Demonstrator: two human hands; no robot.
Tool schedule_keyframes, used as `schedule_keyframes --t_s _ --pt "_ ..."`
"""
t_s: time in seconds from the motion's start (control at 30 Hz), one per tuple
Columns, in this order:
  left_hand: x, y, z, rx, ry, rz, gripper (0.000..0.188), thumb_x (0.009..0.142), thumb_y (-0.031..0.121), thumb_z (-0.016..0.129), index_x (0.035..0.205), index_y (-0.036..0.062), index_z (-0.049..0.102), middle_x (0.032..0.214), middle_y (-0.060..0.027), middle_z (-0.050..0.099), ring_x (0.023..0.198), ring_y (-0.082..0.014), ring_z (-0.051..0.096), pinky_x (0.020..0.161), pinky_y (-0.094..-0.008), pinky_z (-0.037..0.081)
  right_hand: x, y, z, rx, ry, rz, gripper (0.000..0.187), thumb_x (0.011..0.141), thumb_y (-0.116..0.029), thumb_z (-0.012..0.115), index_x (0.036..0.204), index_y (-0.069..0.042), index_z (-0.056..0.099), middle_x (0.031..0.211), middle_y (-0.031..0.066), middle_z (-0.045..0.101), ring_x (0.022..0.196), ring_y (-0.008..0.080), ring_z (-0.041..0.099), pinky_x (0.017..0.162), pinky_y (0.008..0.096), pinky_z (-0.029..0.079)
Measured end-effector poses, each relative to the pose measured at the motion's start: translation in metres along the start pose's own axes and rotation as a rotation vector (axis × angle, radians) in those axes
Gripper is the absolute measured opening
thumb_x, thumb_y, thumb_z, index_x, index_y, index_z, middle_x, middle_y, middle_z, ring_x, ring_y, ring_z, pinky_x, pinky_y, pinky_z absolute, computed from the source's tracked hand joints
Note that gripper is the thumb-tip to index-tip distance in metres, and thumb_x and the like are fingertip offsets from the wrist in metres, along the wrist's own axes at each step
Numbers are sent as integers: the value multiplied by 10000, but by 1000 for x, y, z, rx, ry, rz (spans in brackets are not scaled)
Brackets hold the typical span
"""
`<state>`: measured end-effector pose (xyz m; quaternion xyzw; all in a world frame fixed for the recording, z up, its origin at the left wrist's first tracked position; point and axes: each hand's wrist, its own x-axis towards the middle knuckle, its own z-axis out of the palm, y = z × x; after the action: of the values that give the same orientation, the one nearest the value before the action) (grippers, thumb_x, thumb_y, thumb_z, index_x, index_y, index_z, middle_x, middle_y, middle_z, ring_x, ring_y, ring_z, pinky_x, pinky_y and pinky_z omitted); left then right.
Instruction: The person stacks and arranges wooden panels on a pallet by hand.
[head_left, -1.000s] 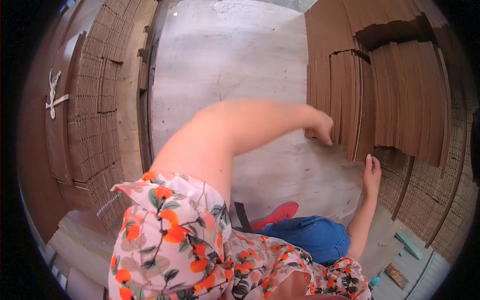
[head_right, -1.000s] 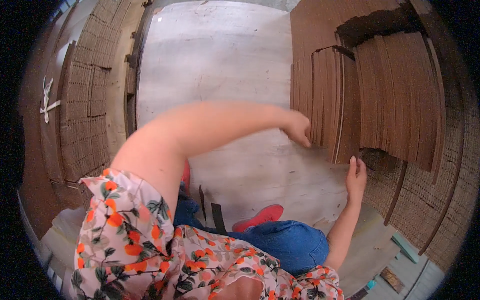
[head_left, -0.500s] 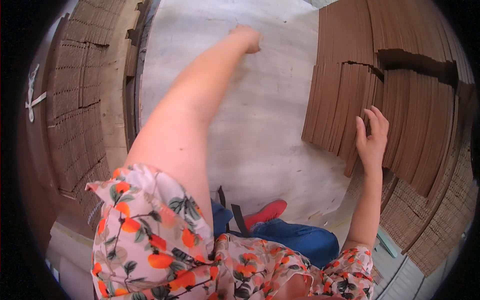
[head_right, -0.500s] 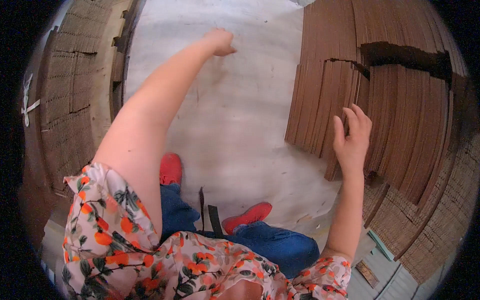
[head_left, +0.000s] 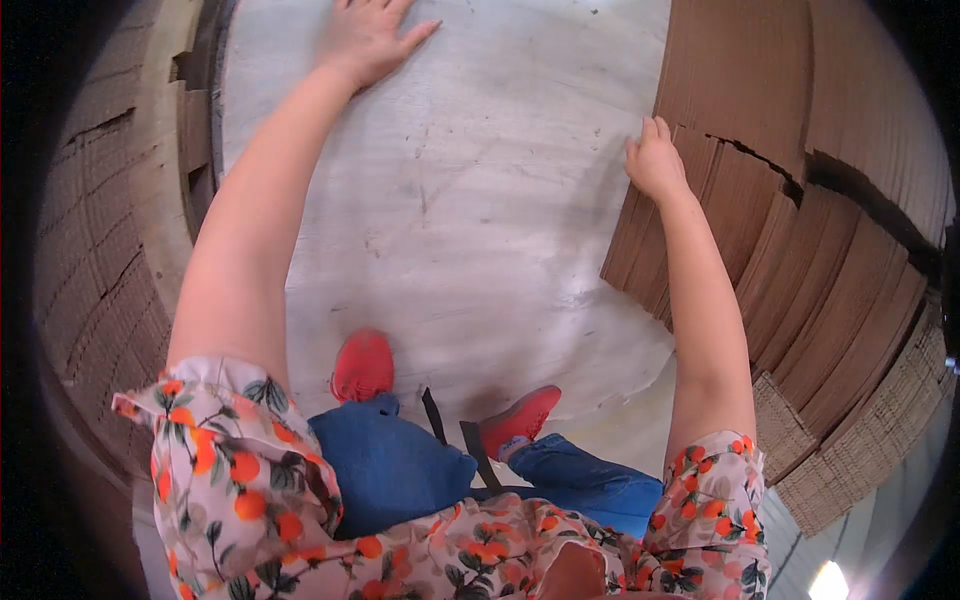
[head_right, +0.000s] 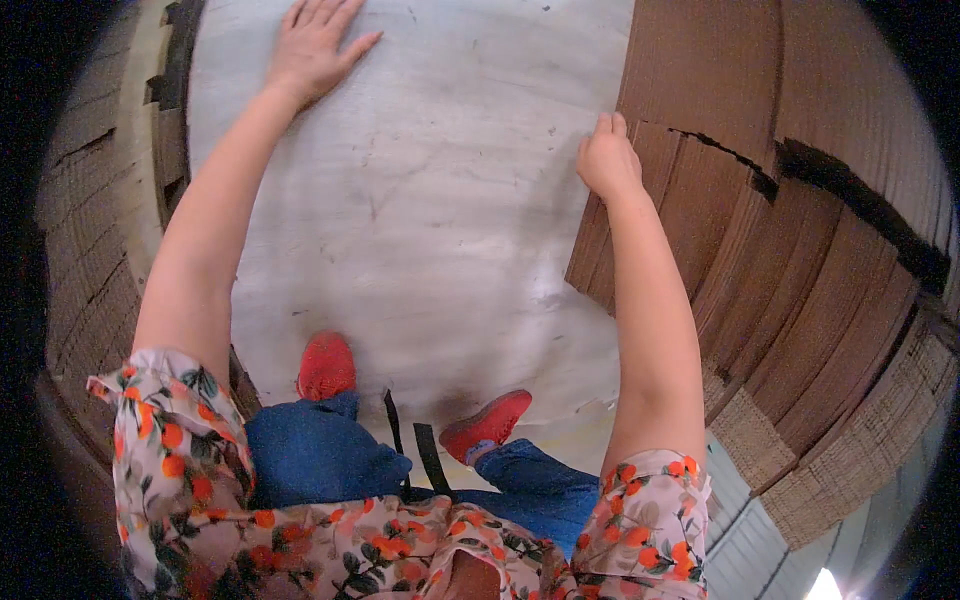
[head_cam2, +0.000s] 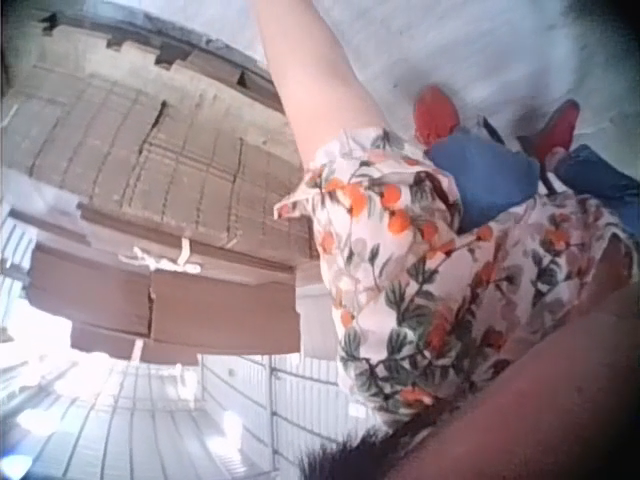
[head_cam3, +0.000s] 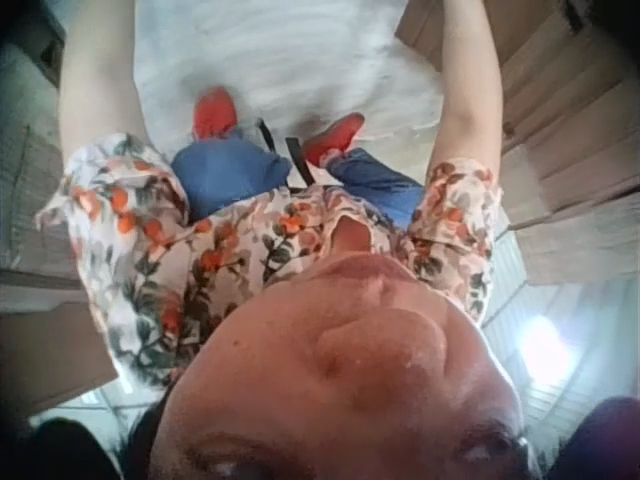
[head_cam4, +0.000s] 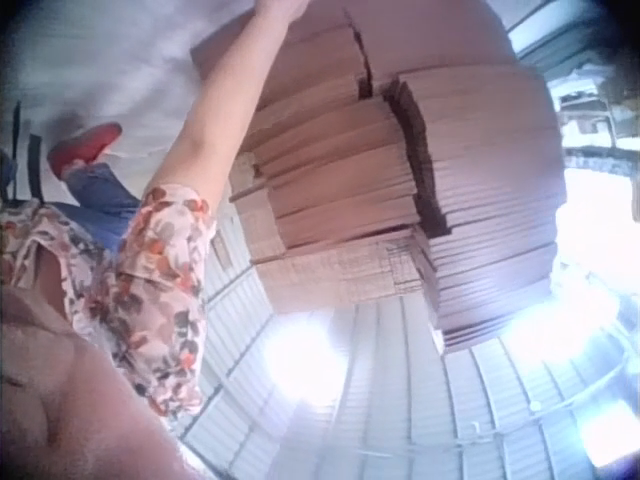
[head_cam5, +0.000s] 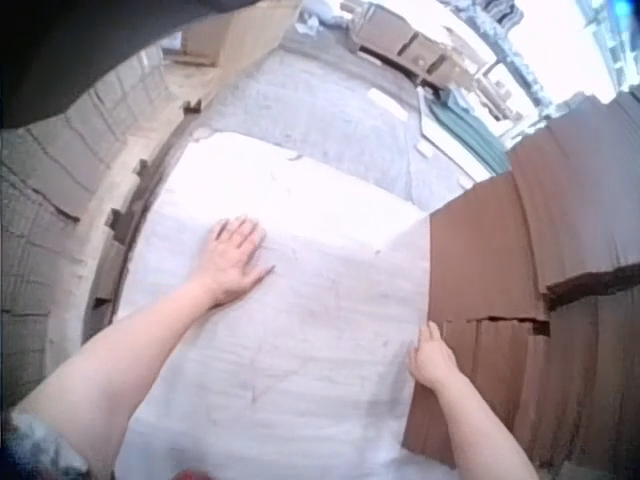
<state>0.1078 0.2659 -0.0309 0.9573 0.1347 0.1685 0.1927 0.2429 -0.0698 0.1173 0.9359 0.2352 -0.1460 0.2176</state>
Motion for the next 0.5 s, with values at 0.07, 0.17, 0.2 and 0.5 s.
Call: schedule_keyframes --t_s 0.07,0.17,0.2,0.5 --pt "1 0 -6 -97 48 -11 608 831 445 529 1266 28 451 1344 -180 401 1284 -328 311 1072 -449 189 16 -17 -7 -63 -128 102 470 834 -133 469 1253 52 364 1425 257 208 1120 387 503 901 425 444" --pt "1 0 -5 -87 58 14 604 825 439 539 1240 8 460 1322 -178 418 1273 -327 319 1062 -451 204 35 -26 -12 -156 -232 204 468 804 -91 458 1239 53 364 1454 267 120 1073 395 541 894 419 450" --pt "0 -1 -5 -92 53 15 604 825 439 539 1240 8 460 1322 -178 418 1273 -327 319 1062 -451 204 38 -28 -10 -192 -240 219 465 791 -78 457 1230 49 369 1459 265 101 1051 396 557 890 416 453" --pt "-1 0 -8 -92 88 8 580 806 397 577 1223 11 463 1307 -177 421 1253 -319 337 1051 -443 220 60 -9 0 -320 -258 163 448 809 -107 459 1224 35 370 1467 239 120 1052 385 563 871 413 464"
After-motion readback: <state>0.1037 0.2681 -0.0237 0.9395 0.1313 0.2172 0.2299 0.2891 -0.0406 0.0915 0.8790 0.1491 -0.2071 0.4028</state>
